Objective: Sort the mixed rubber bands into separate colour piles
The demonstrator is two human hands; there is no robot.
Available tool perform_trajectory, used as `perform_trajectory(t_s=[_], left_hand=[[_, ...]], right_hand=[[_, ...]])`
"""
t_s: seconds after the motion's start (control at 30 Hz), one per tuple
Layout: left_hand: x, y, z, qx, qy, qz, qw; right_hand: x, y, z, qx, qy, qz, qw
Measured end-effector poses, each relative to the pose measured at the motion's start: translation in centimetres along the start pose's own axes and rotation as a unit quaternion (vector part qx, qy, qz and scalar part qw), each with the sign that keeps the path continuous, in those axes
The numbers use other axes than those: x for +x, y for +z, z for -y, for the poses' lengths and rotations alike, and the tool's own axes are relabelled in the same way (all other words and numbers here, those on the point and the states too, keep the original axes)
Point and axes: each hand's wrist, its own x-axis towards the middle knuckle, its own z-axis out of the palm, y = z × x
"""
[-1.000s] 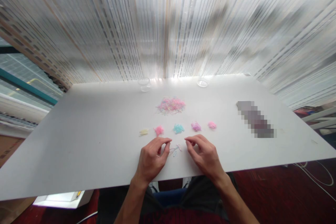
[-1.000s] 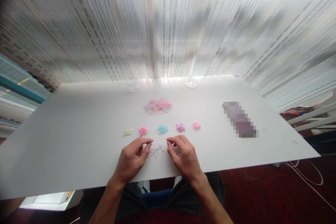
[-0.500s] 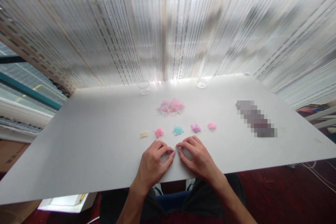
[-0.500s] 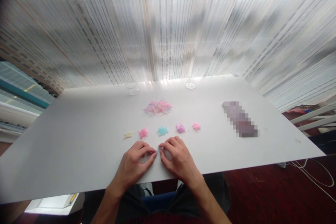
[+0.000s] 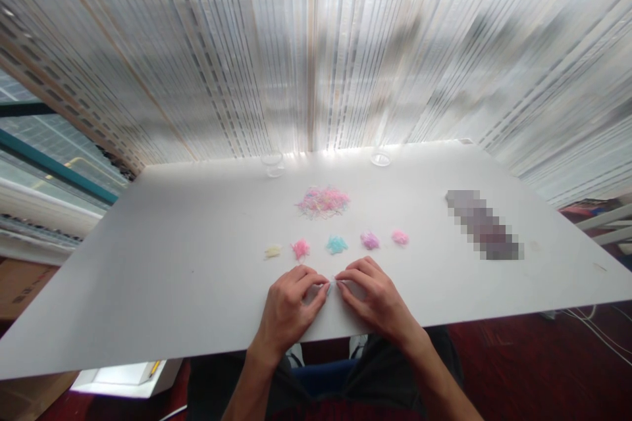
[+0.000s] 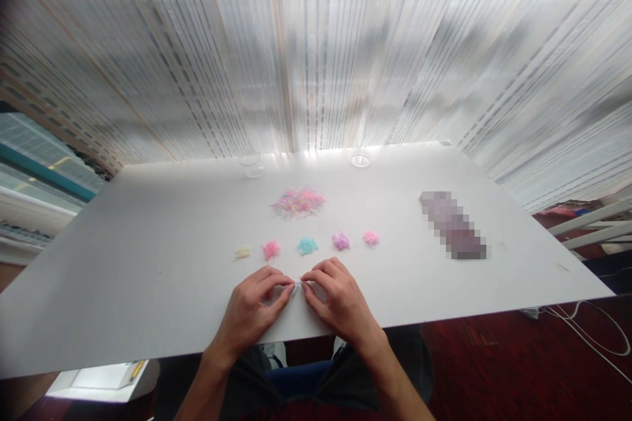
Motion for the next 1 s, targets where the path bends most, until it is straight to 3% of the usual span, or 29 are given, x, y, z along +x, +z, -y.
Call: perform_trajectory(t_s=[0.5, 1.0], left_hand=[[0.35, 0.54, -0.04, -0.080, -0.012, 0.000, 0.997], [0.08, 0.73, 0.21, -0.119, -0.009, 0.003, 0.993]], right_hand=[[-0.01, -0.25, 0.20, 0.059, 0.000, -0.052, 0.997], [-0.03, -0.28, -0.05, 0.071, 0.022, -0.018, 0.997]])
